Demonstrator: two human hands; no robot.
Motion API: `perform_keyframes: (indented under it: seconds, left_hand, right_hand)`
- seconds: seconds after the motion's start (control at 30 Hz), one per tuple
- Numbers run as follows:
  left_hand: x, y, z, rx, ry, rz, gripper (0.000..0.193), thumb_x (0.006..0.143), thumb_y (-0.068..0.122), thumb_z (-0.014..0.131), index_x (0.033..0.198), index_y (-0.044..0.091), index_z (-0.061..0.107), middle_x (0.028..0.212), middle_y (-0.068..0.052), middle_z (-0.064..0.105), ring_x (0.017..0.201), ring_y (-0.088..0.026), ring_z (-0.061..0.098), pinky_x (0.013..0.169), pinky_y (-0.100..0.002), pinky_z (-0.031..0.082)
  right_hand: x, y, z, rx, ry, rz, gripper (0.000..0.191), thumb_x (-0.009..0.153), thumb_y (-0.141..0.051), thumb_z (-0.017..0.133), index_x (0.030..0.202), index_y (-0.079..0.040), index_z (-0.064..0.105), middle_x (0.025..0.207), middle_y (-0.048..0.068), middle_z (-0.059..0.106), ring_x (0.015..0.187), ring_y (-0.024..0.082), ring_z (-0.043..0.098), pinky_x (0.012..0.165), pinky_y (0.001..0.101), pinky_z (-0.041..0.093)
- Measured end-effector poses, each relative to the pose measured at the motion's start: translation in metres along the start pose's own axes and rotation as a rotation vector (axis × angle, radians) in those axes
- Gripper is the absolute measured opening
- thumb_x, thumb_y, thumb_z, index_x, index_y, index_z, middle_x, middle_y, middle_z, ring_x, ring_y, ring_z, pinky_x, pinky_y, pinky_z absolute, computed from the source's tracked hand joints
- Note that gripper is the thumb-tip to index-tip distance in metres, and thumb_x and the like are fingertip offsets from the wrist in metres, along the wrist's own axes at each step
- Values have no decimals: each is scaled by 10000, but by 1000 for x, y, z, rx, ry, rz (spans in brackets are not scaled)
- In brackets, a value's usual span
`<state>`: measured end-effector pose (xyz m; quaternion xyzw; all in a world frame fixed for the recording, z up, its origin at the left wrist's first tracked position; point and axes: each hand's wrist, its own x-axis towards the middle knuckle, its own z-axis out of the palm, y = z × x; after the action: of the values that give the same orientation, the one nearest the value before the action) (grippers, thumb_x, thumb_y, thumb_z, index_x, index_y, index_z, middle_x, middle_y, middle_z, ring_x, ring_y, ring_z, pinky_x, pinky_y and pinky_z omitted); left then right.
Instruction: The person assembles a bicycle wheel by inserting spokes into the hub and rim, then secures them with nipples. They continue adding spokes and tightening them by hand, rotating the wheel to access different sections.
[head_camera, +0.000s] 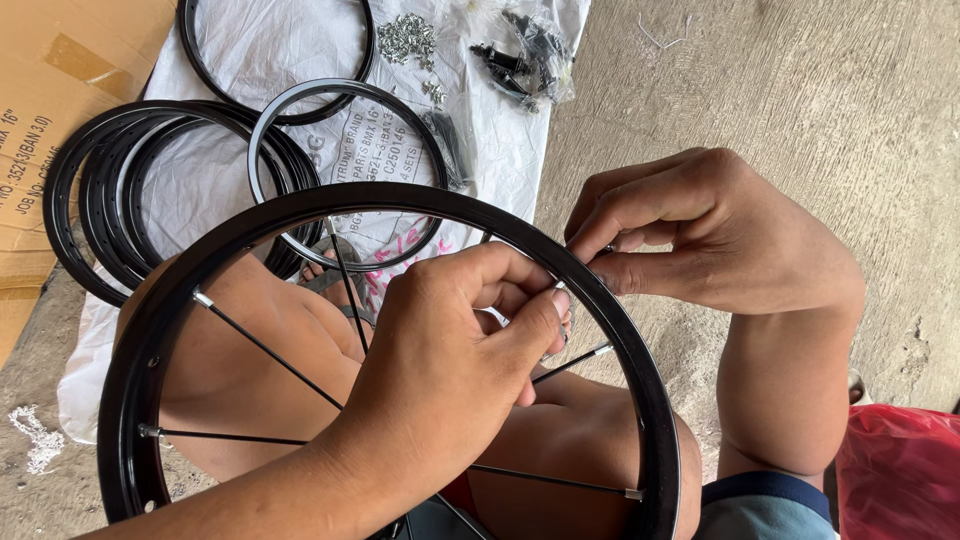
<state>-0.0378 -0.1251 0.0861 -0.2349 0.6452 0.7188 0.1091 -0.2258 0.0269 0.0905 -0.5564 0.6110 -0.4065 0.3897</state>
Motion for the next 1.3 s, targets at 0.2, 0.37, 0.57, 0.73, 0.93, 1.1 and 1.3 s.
perform_keyframes:
  seconds: [0.2,0.37,0.57,0.73,0.93,1.1,1.3]
  left_hand:
    - [2,1,1,32,-18,78,250,994,206,615,902,9,737,659,-26,717,539,-29,644,465,-199,526]
    - [-1,3,2,3,-41,-82,283,1014,252,595,926,12,718,700,-35,725,475,-56,625,399,-231,509]
    - [-3,-1,3,-48,-15,25,223,972,225,661,996,6,694,793,-39,777,481,-60,635,395,-228,497]
    - [-2,-1,2,-35,-48,-69,291,1007,291,602,987,40,750,741,-46,764,472,-53,628,400,-217,514]
    - [-2,1,1,-26,-58,-79,297,993,308,576,984,30,680,739,-35,761,453,-58,623,401,-219,506]
    - [-1,-4,3,-66,-101,-42,309,1022,301,565,1024,19,691,783,-62,797,467,-64,636,425,-220,509]
    - [0,-8,0,-116,-124,-28,322,1061,314,538,1033,26,679,806,-57,788,476,-54,629,446,-208,523]
  right_hand:
    - [-2,3,3,73,28,-7,166,904,-54,763,1044,35,748,998,122,760,823,131,727,643,217,538]
    - [-3,-2,2,40,23,24,167,890,-50,764,1034,34,754,997,124,767,830,145,734,650,219,547]
    - [-1,-5,1,28,17,45,163,889,-49,760,1034,23,755,1014,124,772,897,173,776,728,245,622]
    - [-1,-7,2,51,17,29,166,893,-51,757,1041,25,751,1011,123,770,903,185,777,740,256,621]
    - [-2,-6,4,18,29,29,178,886,-60,760,1045,20,754,1023,122,772,917,183,780,745,254,628]
    - [-2,-5,2,19,17,36,172,891,-57,756,1046,18,753,1020,122,772,913,181,782,742,253,629]
    - [-3,-4,2,5,6,25,168,896,-53,748,1048,19,751,1025,125,771,915,181,780,736,254,630]
